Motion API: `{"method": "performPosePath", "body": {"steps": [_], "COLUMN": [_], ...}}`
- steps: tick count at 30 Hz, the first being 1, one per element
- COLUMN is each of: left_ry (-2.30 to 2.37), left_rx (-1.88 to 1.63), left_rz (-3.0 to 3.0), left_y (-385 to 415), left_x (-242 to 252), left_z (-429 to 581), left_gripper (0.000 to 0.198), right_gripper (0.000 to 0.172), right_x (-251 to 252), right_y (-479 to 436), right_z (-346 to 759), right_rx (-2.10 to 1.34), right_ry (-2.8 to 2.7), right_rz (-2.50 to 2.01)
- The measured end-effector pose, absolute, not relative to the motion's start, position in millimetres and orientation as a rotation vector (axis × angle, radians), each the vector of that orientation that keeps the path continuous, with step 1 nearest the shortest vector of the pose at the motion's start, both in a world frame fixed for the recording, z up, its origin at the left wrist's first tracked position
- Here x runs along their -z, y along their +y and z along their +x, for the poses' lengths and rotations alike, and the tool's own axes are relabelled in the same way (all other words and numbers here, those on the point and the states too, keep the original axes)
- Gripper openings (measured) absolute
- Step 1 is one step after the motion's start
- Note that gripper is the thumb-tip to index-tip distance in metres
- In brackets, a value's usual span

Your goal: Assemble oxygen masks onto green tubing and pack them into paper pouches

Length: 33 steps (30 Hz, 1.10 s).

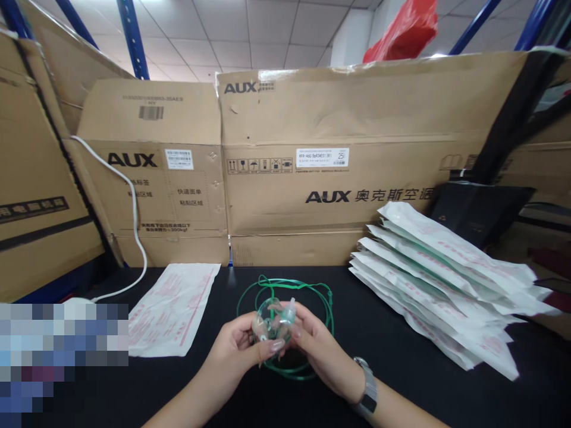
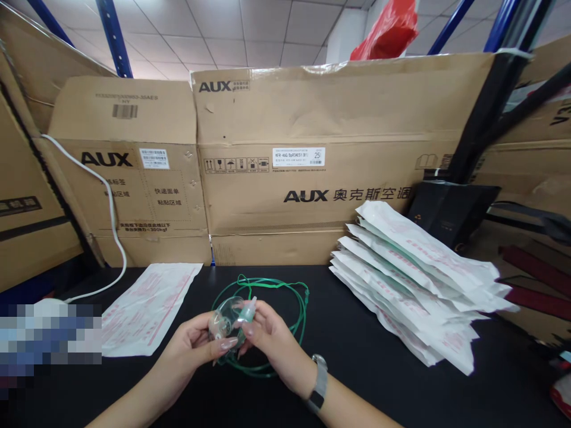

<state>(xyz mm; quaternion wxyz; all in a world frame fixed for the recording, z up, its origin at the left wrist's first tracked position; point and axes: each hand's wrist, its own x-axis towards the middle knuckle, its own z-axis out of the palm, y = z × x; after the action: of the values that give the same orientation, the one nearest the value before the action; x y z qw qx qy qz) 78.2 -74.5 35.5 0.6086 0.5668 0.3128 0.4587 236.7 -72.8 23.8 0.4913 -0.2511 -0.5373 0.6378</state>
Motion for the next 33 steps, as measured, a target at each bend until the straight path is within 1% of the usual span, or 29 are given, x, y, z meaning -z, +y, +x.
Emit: {"method": "performPosePath", "body": {"steps": [4, 8, 10, 16, 21, 25, 27, 33], "left_ry": [0.759, 0.865, 0.914, 0.848, 0.829, 0.837, 0.863, 0.902], "left_rx": [-0.973, -0.873, -0.866, -0.968, -1.022, -1.026, -1.061, -1.13], "left_rz": [1.469, 1.612, 1.64, 1.582, 1.528, 1.548, 1.594, 1.847], "left_y": [-72, -72, -72, -73, -77, -82, -84, -84], "left_x": [-27, -22, -21, -17, -13, -16, -19, -27], "left_z": [78, 80, 81, 83, 85, 87, 85, 79], "left_gripper": [0.022, 0.017, 0.019, 0.019, 0.017, 0.014, 0.01, 0.019], "right_gripper": [0.05, 0.041, 0.037, 0.038, 0.043, 0.031, 0.029, 0.037], "right_x": [-30, -24, -21, -19, -20, -18, -16, -14], "right_y": [-75, -73, -71, -70, -70, -72, -73, -79], "right_z": [239, 237, 236, 235, 235, 232, 229, 223], "right_rx": [-1.5, -1.491, -1.457, -1.422, -1.377, -1.413, -1.471, -1.594], "right_ry": [-1.409, -1.429, -1.416, -1.346, -1.317, -1.347, -1.353, -1.315], "right_rz": [-0.7, -0.805, -0.862, -0.936, -0.899, -0.881, -0.866, -0.889]}}
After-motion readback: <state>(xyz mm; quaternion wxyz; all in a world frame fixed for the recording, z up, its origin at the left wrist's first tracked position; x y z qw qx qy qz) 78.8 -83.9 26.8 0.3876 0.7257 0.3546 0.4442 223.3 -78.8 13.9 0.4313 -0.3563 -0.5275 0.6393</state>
